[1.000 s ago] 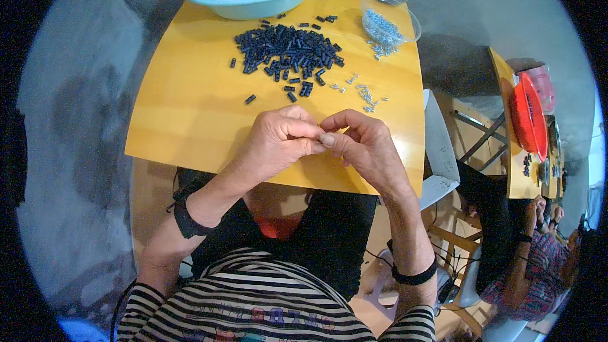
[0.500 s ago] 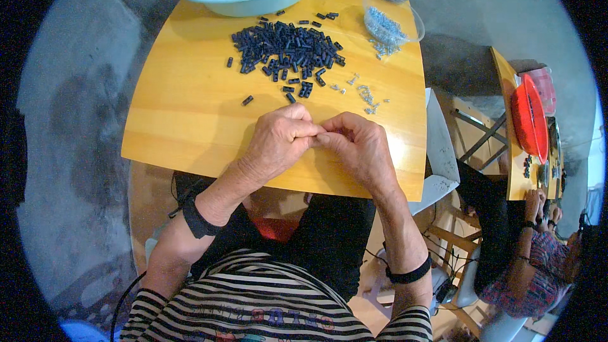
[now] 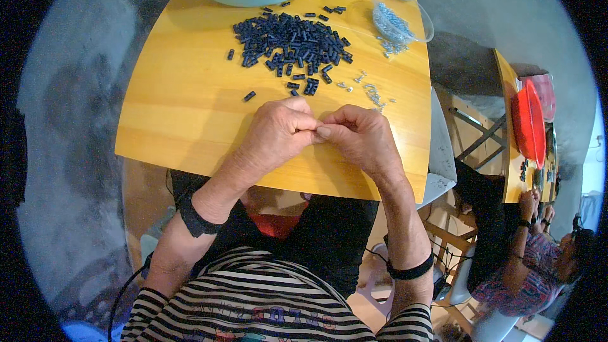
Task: Assembling small plastic parts by inserting pins into sleeves at a table.
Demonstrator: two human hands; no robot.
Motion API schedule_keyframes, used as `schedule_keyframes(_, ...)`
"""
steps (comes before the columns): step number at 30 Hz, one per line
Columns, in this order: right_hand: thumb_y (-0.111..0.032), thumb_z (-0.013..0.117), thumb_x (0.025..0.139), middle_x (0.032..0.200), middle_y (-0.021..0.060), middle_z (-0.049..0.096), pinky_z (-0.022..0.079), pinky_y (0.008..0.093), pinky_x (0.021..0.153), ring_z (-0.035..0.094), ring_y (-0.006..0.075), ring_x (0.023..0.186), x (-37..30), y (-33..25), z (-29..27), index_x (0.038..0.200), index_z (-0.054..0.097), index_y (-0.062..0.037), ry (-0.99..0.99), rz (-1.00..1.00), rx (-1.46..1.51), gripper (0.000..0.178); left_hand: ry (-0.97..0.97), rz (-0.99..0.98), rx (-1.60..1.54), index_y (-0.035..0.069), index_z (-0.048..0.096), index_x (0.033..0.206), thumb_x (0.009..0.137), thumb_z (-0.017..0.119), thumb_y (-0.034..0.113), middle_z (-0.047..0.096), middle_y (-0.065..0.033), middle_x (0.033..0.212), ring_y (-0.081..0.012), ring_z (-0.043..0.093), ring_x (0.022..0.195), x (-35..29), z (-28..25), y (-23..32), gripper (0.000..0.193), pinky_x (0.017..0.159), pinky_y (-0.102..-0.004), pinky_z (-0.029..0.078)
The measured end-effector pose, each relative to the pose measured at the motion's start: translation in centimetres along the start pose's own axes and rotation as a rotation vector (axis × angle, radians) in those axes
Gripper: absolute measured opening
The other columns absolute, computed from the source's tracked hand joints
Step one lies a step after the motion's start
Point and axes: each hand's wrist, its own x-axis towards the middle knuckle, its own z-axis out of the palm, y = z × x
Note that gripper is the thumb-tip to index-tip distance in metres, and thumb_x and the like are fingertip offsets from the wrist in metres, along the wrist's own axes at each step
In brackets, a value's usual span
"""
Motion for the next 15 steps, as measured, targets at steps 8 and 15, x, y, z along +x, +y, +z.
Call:
schedule_keyframes(8, -0.010, 0.072, 0.081, 0.075, 0.0015, 0.068, 0.047, 0.0218, 0.061, 0.058, 0.0057, 0.068, 0.16, 0.01, 0.05, 0.089, 0.070, 0.0002, 0.015, 0.078, 0.035, 0.014, 0.073, 0.035, -0.013, 0.006, 0.071, 0.075, 0.071, 0.078, 0.019, 0.060, -0.0085, 0.069, -0.0241, 0.061, 0.064, -0.06, 0.46, -0.22, 0.015, 0.057, -0.0352, 0.048)
schedule_keyframes(15, -0.013, 0.073, 0.080, 0.079, 0.0038, 0.069, 0.048, 0.0216, 0.062, 0.059, 0.0061, 0.070, 0.14, -0.52, -0.25, 0.090, 0.070, 0.0004, -0.032, 0.085, 0.101, 0.016, 0.070, 0.012, -0.008, 0.007, 0.071, 0.075, 0.069, 0.078, 0.018, 0.060, -0.0080, 0.071, -0.0247, 0.061, 0.063, -0.30, 0.39, -0.31, 0.014, 0.057, -0.0353, 0.048)
